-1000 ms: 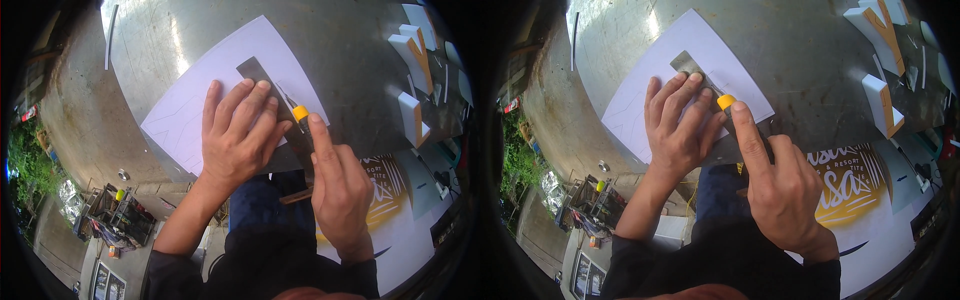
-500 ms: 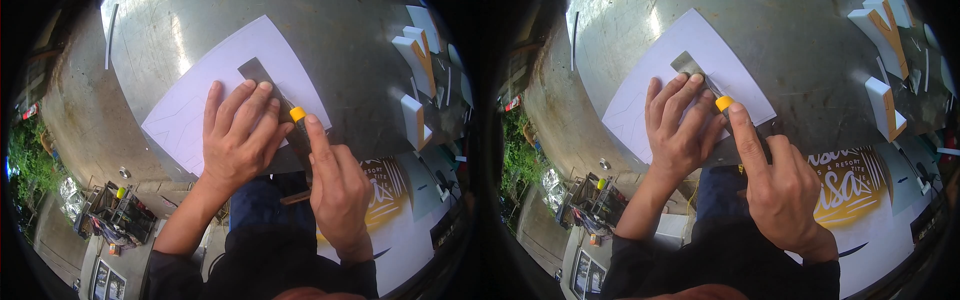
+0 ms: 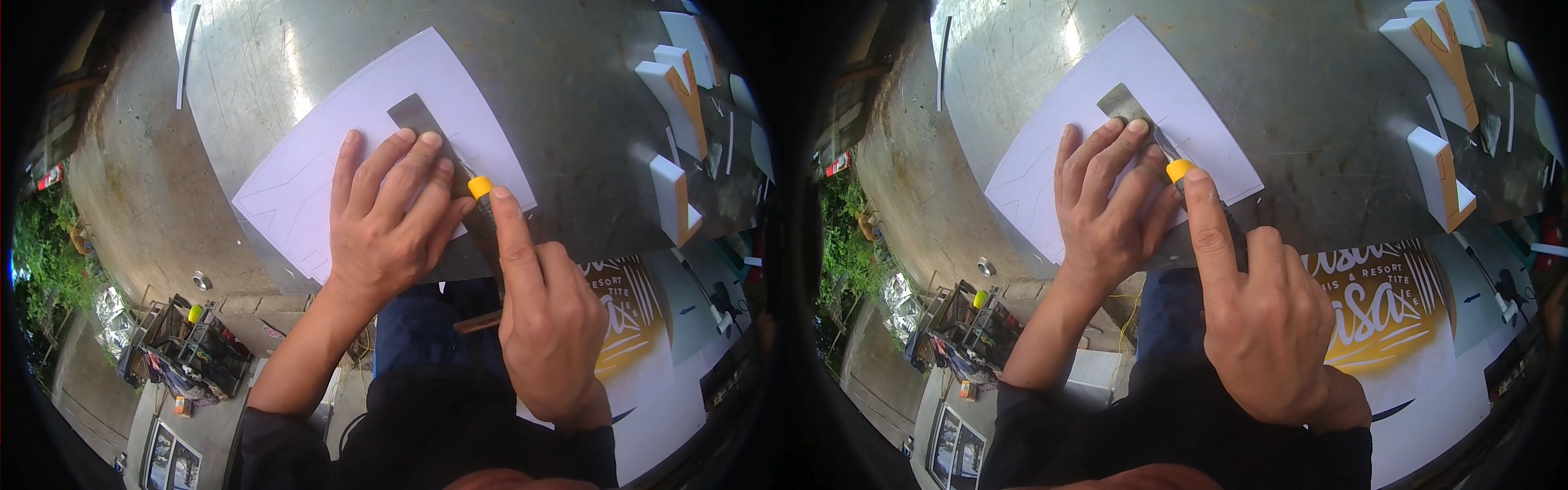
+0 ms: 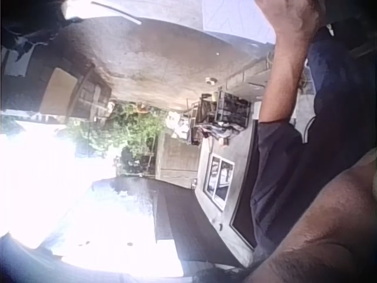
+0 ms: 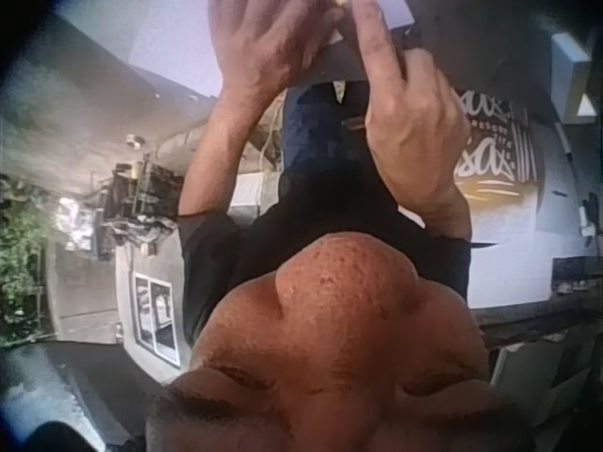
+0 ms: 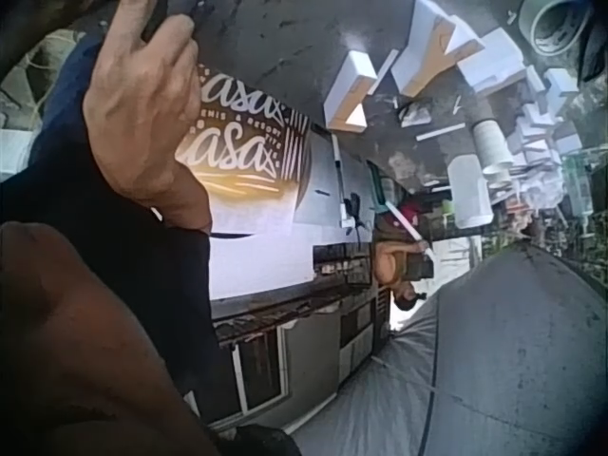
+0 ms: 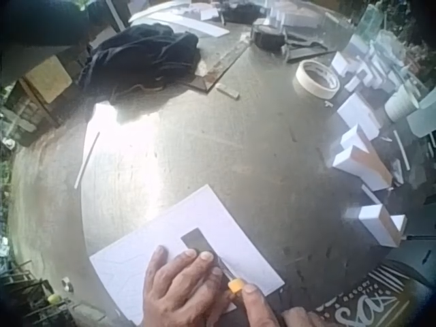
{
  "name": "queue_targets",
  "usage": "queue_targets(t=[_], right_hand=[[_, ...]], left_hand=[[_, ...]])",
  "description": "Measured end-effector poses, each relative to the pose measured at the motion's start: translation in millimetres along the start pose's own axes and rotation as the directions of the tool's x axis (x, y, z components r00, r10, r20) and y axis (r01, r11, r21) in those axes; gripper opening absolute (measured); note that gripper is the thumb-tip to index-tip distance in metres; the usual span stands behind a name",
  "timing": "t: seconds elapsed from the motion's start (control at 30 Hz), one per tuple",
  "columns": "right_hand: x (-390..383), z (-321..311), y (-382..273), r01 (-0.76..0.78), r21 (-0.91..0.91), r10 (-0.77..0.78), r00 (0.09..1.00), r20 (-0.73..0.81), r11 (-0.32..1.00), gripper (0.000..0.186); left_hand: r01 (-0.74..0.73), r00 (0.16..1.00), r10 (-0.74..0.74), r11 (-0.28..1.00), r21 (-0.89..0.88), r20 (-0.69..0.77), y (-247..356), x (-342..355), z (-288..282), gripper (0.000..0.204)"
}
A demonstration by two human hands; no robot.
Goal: Use a utility knife and a metal ruler to cut out a template or design from paper on a large metal table.
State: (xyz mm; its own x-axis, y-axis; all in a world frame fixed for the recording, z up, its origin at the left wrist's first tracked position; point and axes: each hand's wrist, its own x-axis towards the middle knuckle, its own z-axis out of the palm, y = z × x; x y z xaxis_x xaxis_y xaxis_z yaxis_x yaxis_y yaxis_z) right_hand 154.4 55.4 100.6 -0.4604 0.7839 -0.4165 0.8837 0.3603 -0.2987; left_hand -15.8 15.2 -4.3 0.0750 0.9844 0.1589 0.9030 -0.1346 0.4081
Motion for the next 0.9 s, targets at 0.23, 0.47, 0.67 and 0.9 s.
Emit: queue_targets(t=[0.23, 0.47, 0.67, 0.9], right_hand=[[-5.9, 4.6, 4.4, 0.015, -0.020, -0.015, 1.000, -0.015, 1.000, 0.066], [-15.0, 5.3, 8.8, 0.018, -0.044, -0.019, 1.000, -0.012, 0.999, 0.071], [-18.0, 7.3, 11.9, 0.037, -0.087, -0.039, 0.999, -0.018, 0.996, 0.069], [-18.0, 12.4, 16.6, 0.038, 0.042, -0.035, 0.996, -0.078, 0.998, 0.068]], left_hand=[[0.003, 1.000, -0.003, 1.000, -0.004, 0.009, 0.4, 0.7, -2.1, 0.038], [0.007, 1.000, -0.007, 1.000, -0.013, 0.014, 0.0, 0.5, -2.6, 0.040], [0.009, 1.000, -0.009, 1.000, -0.019, 0.008, 0.9, 1.1, -2.4, 0.040], [0.003, 1.000, -0.004, 1.000, -0.022, -0.004, 1.1, 2.3, -3.3, 0.040]])
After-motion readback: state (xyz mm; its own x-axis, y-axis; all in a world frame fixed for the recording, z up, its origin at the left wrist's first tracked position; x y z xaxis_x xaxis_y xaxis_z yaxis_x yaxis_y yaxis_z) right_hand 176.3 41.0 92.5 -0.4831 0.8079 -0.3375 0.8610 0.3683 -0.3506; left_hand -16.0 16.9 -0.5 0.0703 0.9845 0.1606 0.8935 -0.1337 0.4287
